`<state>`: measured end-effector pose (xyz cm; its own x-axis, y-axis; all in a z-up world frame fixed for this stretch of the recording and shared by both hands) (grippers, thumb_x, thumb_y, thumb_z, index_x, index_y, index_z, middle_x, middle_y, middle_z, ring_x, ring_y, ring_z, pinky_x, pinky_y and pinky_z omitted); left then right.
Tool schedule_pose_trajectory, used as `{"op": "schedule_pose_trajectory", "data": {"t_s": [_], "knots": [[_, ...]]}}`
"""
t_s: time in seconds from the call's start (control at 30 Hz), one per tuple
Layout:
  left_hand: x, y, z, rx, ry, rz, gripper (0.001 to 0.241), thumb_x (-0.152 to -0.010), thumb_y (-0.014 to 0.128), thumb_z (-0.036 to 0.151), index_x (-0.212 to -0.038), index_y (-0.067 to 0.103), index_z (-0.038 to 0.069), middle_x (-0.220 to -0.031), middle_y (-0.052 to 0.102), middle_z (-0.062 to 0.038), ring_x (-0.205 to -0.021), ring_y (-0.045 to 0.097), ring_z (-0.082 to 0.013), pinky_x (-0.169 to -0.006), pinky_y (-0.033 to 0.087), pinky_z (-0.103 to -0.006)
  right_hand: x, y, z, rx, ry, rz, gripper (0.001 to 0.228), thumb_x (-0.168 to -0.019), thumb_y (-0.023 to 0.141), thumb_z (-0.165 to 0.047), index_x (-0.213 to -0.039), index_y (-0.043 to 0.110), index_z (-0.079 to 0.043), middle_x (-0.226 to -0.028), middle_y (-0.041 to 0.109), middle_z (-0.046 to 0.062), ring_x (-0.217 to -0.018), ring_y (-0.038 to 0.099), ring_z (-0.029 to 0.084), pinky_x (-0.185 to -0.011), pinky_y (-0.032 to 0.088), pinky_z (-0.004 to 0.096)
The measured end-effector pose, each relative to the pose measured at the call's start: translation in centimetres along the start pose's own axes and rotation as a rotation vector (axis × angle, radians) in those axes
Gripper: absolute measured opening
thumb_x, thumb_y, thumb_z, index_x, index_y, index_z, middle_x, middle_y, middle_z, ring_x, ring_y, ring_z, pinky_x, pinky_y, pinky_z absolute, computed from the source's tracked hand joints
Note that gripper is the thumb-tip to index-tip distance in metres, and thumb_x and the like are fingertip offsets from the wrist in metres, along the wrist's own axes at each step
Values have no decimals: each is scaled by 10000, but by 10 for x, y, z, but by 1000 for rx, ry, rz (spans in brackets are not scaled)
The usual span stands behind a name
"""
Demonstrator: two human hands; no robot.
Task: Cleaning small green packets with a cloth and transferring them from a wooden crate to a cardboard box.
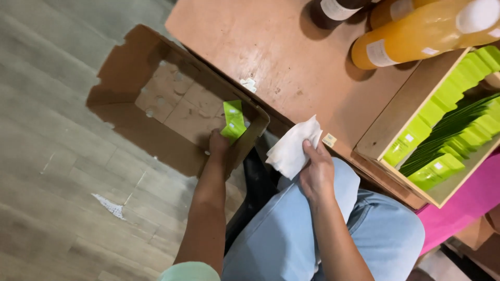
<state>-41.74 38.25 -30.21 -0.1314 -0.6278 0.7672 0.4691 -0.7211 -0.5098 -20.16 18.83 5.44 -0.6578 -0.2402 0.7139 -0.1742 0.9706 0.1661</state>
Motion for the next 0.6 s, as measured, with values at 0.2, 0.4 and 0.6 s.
{"op": "schedule_pose_trajectory", "data": {"t_s": [0.2, 0.4, 0.6], "knots": [[-10, 19, 13, -76, 138, -14, 730, -929, 743, 243, -1585, 425, 208, -1512, 541, -220, -1419, 550, -480, -1186, 458, -664, 4, 5, 2, 6, 85, 47, 444, -1050, 613, -113, -1487, 632, -36, -1258, 755, 179, -1091, 767, 333, -978, 619, 527], [18, 39, 13, -1021, 862, 440, 607, -1028, 758, 324, -1489, 596, -35, -1123, 692, -204, -1198, 712, -235, -1055, 509, -204, -1, -1, 14, -52, 149, 97, 431, -1030, 637, -105, -1445, 659, 7, -1218, 769, 231, -1067, 771, 382, -956, 622, 559], [-9, 55, 10, -395, 159, 92, 746, -963, 758, 375, -1494, 418, -25, -1433, 437, -219, -1294, 594, -492, -1080, 553, -627, 6, 15, -1, -54, 170, 59, 406, -1035, 626, -97, -1419, 679, 22, -1206, 783, 253, -1048, 780, 382, -921, 632, 564]]}}
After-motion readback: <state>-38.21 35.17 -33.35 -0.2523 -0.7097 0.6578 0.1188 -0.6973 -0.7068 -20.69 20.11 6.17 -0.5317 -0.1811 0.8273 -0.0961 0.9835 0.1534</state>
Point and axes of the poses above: each hand's wrist, its own x-axis away from the middle knuckle, its own y-axis out of the palm, z = x × y, the point moved 4 cm from there along -x, towards the middle knuckle
